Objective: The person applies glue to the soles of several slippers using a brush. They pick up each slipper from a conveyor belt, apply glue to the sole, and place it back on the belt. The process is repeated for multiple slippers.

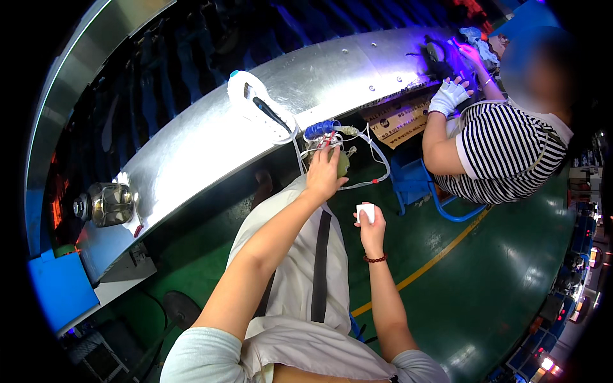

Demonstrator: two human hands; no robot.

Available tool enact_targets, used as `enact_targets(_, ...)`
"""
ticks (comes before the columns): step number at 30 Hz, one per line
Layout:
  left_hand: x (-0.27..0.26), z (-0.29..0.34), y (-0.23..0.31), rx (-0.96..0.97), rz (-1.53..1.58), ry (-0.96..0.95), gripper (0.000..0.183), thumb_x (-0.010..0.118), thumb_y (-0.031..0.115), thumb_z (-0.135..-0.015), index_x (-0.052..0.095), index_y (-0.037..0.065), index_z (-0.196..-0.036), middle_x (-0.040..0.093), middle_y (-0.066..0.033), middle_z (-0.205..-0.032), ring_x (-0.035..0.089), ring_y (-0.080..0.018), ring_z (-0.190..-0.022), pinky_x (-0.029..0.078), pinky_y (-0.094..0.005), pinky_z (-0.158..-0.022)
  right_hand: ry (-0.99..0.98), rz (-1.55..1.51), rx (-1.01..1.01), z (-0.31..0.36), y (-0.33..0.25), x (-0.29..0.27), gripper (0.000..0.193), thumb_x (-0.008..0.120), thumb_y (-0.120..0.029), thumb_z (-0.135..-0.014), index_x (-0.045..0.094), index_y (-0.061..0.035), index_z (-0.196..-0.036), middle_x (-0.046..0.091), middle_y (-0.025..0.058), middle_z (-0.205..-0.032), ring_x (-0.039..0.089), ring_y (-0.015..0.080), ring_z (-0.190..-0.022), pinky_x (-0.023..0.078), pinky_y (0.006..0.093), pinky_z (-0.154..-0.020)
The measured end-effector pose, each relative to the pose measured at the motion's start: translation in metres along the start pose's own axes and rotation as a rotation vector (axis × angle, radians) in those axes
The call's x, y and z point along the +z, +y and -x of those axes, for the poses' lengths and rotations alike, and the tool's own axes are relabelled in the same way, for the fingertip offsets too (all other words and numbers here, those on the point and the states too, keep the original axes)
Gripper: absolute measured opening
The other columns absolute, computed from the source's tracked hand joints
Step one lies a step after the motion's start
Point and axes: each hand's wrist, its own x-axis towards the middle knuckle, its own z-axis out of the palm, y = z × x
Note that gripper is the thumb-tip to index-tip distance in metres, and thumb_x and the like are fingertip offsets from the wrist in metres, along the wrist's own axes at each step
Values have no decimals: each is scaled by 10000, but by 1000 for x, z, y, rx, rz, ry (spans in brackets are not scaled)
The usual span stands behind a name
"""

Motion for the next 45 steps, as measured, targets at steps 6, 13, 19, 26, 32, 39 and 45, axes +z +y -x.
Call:
enact_targets(6, -44, 63, 29, -222, 741, -260, 379, 593, 229, -790, 527, -17, -1070, 574, -128, -953, 544, -192, -843, 426, -292, -760, -218, -276, -33, 21, -6, 7, 206, 482, 8, -815, 445, 28, -1017, 560, 81, -906, 582, 135, -791, 512, 251, -646)
enact_targets(13, -115, 146, -14, -529, 911, -184, 208, 579, 180, -810, 584, -14, -884, 571, -22, -726, 519, -81, -659, 424, -216, -600, -607, -348, 47, 47, -30, 68, 307, 604, -5, -756, 415, 15, -997, 570, 95, -838, 581, 128, -743, 469, 216, -619)
enact_targets(19, -197, 180, -126, -1002, 1252, 652, 88, 505, 96, -833, 523, 45, -902, 538, -24, -755, 525, -98, -676, 457, -202, -614, -683, -389, 158, 28, -31, 93, 271, 541, -167, -786, 447, -3, -980, 570, 82, -836, 556, 130, -757, 445, 233, -629)
enact_targets(26, -230, 199, -280, -1133, 1173, 1193, 63, 449, -11, -774, 474, 44, -754, 506, -58, -700, 511, -139, -573, 409, -230, -420, -592, -639, 585, -22, -14, 118, 373, 461, -394, -763, 479, -32, -855, 567, 58, -744, 536, 143, -650, 411, 231, -531)
enact_targets(32, -287, 164, -246, -1380, 1170, 1118, 186, 495, 41, -741, 481, 32, -927, 499, -70, -786, 485, -151, -633, 446, -270, -544, -276, -844, 1013, -82, 4, 139, 543, 393, -588, -742, 507, -57, -747, 564, 37, -665, 519, 154, -558, 382, 229, -447)
enact_targets(39, -480, 63, -124, -277, 933, 324, 261, 565, 177, -811, 532, 25, -1020, 571, -69, -874, 531, -88, -681, 452, -228, -642, 122, -958, 770, -98, 2, 153, 267, 397, -318, -731, 528, -94, -797, 562, -14, -628, 460, 87, -473, 305, 188, -378)
enact_targets(45, -514, -103, -108, 165, -73, 668, 288, 575, 240, -762, 569, 23, -952, 555, -111, -1000, 509, -257, -935, 398, -344, -841, 22, -1280, 386, -71, -95, 170, 441, 392, -301, -723, 499, -79, -1089, 537, 37, -1080, 509, 141, -755, 388, 280, -591)
